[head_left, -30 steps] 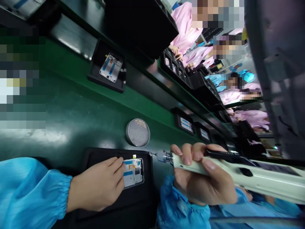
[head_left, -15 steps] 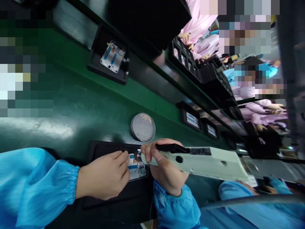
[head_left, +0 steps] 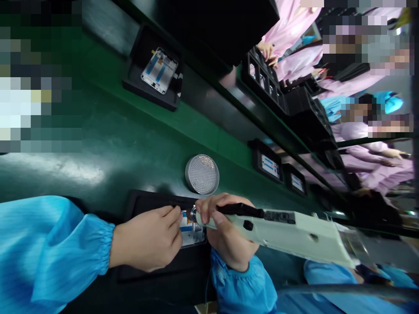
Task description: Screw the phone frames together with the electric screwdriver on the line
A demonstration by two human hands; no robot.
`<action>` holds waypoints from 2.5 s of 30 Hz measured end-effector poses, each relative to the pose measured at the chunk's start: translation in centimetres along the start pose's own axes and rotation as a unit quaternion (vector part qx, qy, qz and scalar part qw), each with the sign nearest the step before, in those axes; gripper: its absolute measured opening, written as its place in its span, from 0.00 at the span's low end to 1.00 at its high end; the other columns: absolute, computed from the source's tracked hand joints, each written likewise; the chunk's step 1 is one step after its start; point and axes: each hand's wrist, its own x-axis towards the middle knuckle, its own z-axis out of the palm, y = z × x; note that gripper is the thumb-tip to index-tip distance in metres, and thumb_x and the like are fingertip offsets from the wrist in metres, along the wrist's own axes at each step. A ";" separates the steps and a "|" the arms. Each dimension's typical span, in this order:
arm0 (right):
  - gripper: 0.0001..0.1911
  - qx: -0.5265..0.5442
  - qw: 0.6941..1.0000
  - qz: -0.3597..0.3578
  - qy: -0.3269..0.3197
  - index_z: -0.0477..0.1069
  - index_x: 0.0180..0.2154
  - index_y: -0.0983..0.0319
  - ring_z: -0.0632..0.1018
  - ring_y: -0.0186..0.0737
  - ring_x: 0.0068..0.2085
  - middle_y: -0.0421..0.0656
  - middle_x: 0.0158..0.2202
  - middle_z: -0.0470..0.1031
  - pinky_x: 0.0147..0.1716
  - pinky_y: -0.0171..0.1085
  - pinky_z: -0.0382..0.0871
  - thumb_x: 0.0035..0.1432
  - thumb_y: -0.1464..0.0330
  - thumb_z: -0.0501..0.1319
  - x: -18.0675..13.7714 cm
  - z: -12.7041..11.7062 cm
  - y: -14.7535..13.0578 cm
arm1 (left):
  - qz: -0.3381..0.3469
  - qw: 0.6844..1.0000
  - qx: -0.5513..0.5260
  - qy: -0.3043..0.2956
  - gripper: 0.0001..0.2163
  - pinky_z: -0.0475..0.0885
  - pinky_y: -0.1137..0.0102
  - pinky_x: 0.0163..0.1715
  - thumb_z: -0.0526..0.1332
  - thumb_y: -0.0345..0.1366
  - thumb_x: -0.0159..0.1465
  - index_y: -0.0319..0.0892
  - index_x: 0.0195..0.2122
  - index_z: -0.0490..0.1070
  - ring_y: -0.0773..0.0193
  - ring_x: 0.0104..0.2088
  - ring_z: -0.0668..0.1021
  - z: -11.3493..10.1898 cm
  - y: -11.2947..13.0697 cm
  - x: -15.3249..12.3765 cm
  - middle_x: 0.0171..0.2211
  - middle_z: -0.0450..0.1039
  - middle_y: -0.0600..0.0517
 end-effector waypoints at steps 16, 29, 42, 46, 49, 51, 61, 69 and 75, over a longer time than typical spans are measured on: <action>0.10 -0.003 1.000 0.004 -0.003 0.70 0.42 0.57 0.74 0.32 0.26 0.35 0.25 0.70 0.30 0.39 0.70 0.58 0.74 0.62 -0.4 -0.6 1.3 | -0.095 0.993 0.001 -0.070 0.11 0.73 0.55 0.48 0.62 0.38 0.63 0.33 0.41 0.73 0.45 0.47 0.78 -1.3 1.7 0.1 0.43 0.76 0.36; 0.11 0.065 0.958 -0.161 0.230 0.68 0.31 0.60 0.71 0.33 0.19 0.33 0.19 0.68 0.25 0.40 0.69 0.42 0.73 0.65 5.5 -8.7 -6.3 | -0.103 0.991 0.057 -0.060 0.19 0.76 0.54 0.47 0.63 0.28 0.62 0.33 0.54 0.65 0.47 0.50 0.76 -3.6 2.3 0.8 0.49 0.72 0.35; 0.09 0.063 0.939 -0.244 0.236 0.67 0.26 0.57 0.71 0.33 0.19 0.33 0.21 0.69 0.20 0.38 0.66 0.47 0.76 0.64 5.2 -11.3 -7.6 | 0.020 0.992 0.064 -0.104 0.14 0.76 0.65 0.38 0.49 0.24 0.69 0.32 0.53 0.68 0.59 0.38 0.76 -6.7 4.6 0.7 0.40 0.75 0.43; 0.11 0.072 0.938 -0.254 0.223 0.67 0.27 0.57 0.71 0.33 0.19 0.34 0.22 0.70 0.20 0.39 0.65 0.48 0.78 0.64 5.0 -11.2 -7.8 | 0.030 0.991 0.069 -0.108 0.15 0.76 0.64 0.38 0.48 0.25 0.70 0.32 0.54 0.67 0.59 0.39 0.76 -6.7 4.5 0.9 0.40 0.75 0.42; 0.09 0.066 0.940 -0.251 0.220 0.69 0.28 0.57 0.71 0.32 0.20 0.34 0.22 0.69 0.20 0.38 0.65 0.48 0.78 0.64 5.0 -11.2 -7.7 | 0.030 0.991 0.066 -0.117 0.15 0.75 0.64 0.37 0.48 0.25 0.70 0.31 0.54 0.67 0.60 0.38 0.75 -6.7 4.6 1.0 0.39 0.74 0.42; 0.08 0.067 0.939 -0.251 0.225 0.70 0.28 0.58 0.72 0.31 0.20 0.34 0.25 0.71 0.20 0.37 0.66 0.47 0.77 0.63 5.1 -11.1 -7.6 | 0.028 0.991 0.063 -0.117 0.14 0.75 0.64 0.37 0.49 0.24 0.69 0.30 0.54 0.67 0.59 0.37 0.74 -6.6 4.6 0.9 0.39 0.74 0.42; 0.09 0.063 0.929 -0.277 0.239 0.70 0.27 0.56 0.71 0.33 0.18 0.35 0.27 0.72 0.16 0.38 0.63 0.45 0.75 0.67 5.7 -11.1 -6.9 | 0.040 0.989 0.074 -0.123 0.14 0.74 0.63 0.35 0.51 0.24 0.69 0.27 0.54 0.66 0.58 0.35 0.72 -6.4 4.5 1.3 0.38 0.72 0.41; 0.09 0.060 0.933 -0.268 0.233 0.70 0.28 0.56 0.71 0.32 0.19 0.35 0.28 0.73 0.17 0.38 0.64 0.45 0.74 0.66 5.8 -11.2 -6.5 | 0.036 0.976 0.091 -0.193 0.18 0.73 0.62 0.32 0.51 0.23 0.67 0.29 0.58 0.62 0.58 0.32 0.73 -6.5 4.5 1.9 0.37 0.72 0.42; 0.09 0.075 0.929 -0.277 0.234 0.70 0.27 0.58 0.71 0.32 0.18 0.36 0.27 0.73 0.16 0.38 0.63 0.43 0.77 0.65 6.0 -11.3 -6.5 | 0.045 0.977 0.097 -0.185 0.18 0.72 0.62 0.33 0.50 0.22 0.67 0.29 0.58 0.62 0.58 0.32 0.73 -6.4 4.4 2.0 0.37 0.72 0.42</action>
